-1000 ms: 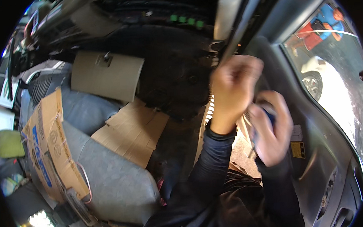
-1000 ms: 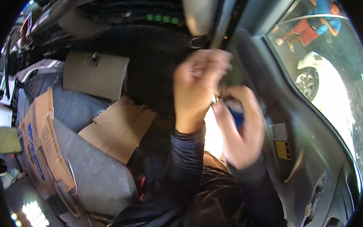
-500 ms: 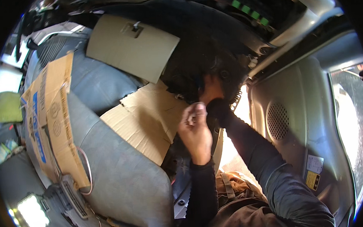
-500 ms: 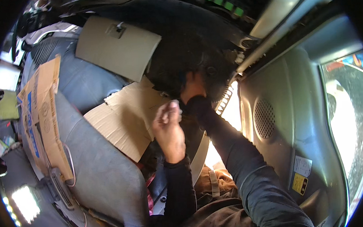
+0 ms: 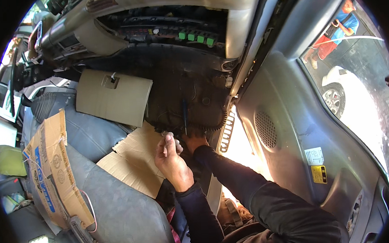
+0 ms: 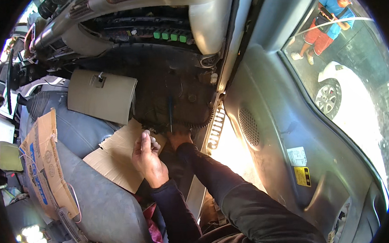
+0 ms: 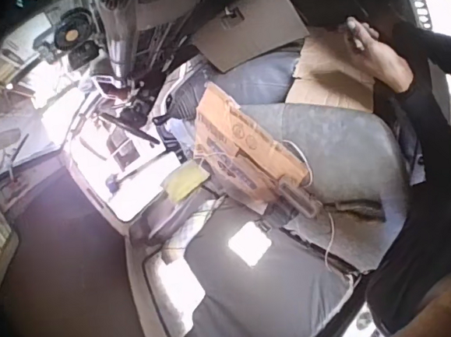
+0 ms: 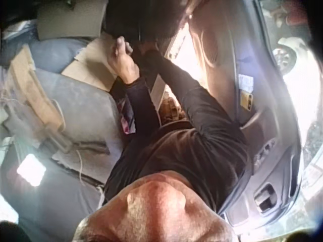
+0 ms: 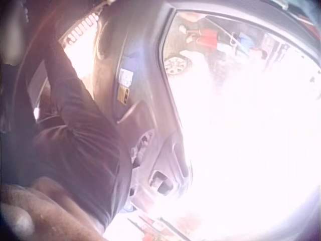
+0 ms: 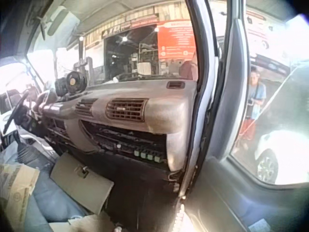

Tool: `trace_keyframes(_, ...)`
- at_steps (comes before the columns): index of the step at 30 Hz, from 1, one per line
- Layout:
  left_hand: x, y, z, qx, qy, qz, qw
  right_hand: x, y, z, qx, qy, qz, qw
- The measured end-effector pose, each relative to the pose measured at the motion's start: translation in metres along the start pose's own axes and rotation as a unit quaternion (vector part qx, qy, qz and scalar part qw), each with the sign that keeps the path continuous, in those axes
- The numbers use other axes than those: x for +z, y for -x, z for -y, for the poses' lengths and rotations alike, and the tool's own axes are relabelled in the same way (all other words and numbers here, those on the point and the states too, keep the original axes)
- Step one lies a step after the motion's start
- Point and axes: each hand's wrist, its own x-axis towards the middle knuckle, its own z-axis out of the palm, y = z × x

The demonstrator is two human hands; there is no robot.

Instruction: The person uses a screwdriver and pliers to pry and detach the interior door panel of a car. They disconnect a wiring harness, remove fasteners, and carefully pull the panel away from the door frame.

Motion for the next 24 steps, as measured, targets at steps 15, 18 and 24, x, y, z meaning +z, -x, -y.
trace_keyframes(15,-0.067,0.148,0.05,-0.236,0.022,0.209,0.949,-0.114,0.274,0.007,0.054,-0.498,-0.273,0.821)
trace_keyframes(18,-0.054,0.18,0.027,-0.114,-0.026,0.359,0.926,-0.136,0.322,-0.007,-0.026,-0.392,-0.362,0.845)
trace_keyframes(24,-0.035,0.229,-0.089,0.196,-0.286,0.386,0.855,-0.227,0.408,-0.018,-0.082,-0.349,-0.424,0.831)
